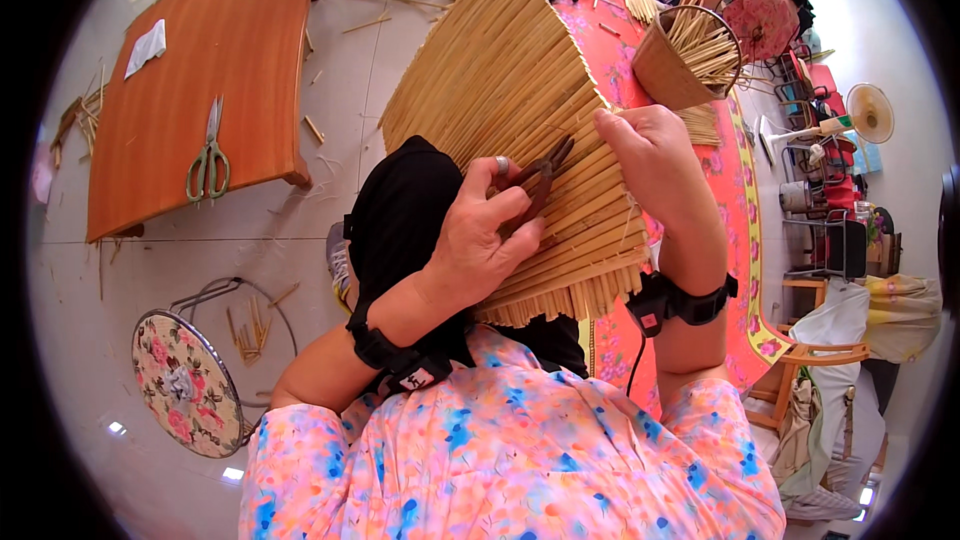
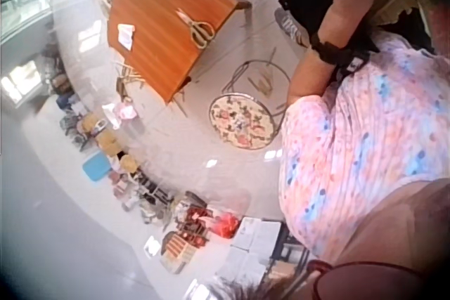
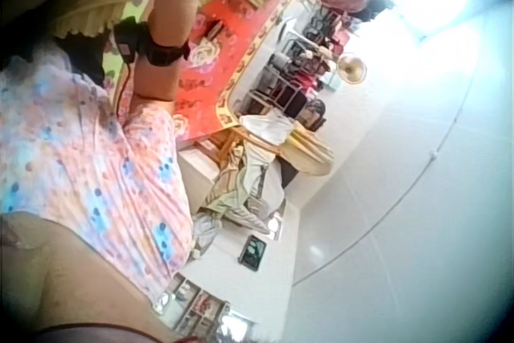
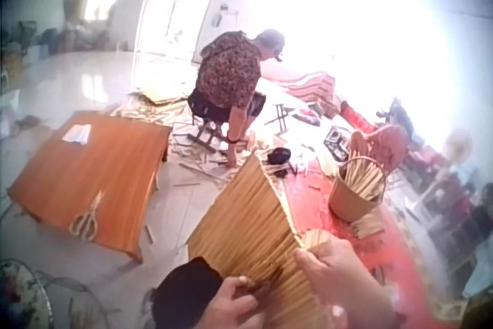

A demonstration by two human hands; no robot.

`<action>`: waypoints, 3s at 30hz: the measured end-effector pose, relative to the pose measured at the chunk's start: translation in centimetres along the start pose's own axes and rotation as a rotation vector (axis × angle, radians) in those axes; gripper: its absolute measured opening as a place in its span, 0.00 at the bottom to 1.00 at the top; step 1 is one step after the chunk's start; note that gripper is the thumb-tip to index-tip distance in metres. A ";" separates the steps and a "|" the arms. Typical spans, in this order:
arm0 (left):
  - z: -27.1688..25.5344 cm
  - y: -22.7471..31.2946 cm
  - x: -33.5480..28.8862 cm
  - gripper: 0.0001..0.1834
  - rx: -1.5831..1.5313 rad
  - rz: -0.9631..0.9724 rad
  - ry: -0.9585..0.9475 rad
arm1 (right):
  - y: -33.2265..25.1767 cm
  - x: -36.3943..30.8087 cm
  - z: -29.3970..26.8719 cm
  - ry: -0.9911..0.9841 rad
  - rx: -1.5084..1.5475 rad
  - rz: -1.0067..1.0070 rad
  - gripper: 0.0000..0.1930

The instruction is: The person is seated on the floor, weaving a fan-shaped bamboo object. They use a needle and thread to bind the bamboo strips together, occasionally using pliers to adjust the structure.

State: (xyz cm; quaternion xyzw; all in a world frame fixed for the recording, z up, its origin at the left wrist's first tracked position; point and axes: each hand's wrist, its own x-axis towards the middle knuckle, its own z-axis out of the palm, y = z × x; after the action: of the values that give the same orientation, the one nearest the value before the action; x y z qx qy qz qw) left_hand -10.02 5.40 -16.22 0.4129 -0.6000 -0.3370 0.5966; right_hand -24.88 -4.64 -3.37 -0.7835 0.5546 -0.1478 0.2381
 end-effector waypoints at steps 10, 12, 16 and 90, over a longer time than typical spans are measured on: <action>0.4 1.1 1.4 0.09 0.162 0.027 0.009 | -0.1 0.2 -0.3 -0.035 -0.065 -0.002 0.25; 0.2 1.1 1.6 0.09 0.175 0.025 -0.034 | -1.1 0.5 -0.7 -0.085 -0.166 0.010 0.25; -0.4 1.0 1.5 0.10 0.124 -0.022 -0.071 | -1.6 0.4 -0.7 -0.072 -0.169 0.026 0.24; -2.1 5.2 8.7 0.06 -0.862 -0.072 -0.048 | -5.5 0.3 -2.8 0.137 0.501 -0.600 0.11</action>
State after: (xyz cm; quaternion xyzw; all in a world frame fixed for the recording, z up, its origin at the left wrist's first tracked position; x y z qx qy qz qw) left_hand -8.00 0.00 -7.61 0.1390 -0.4032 -0.5869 0.6882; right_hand -21.79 -4.03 1.93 -0.8169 0.2622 -0.3934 0.3304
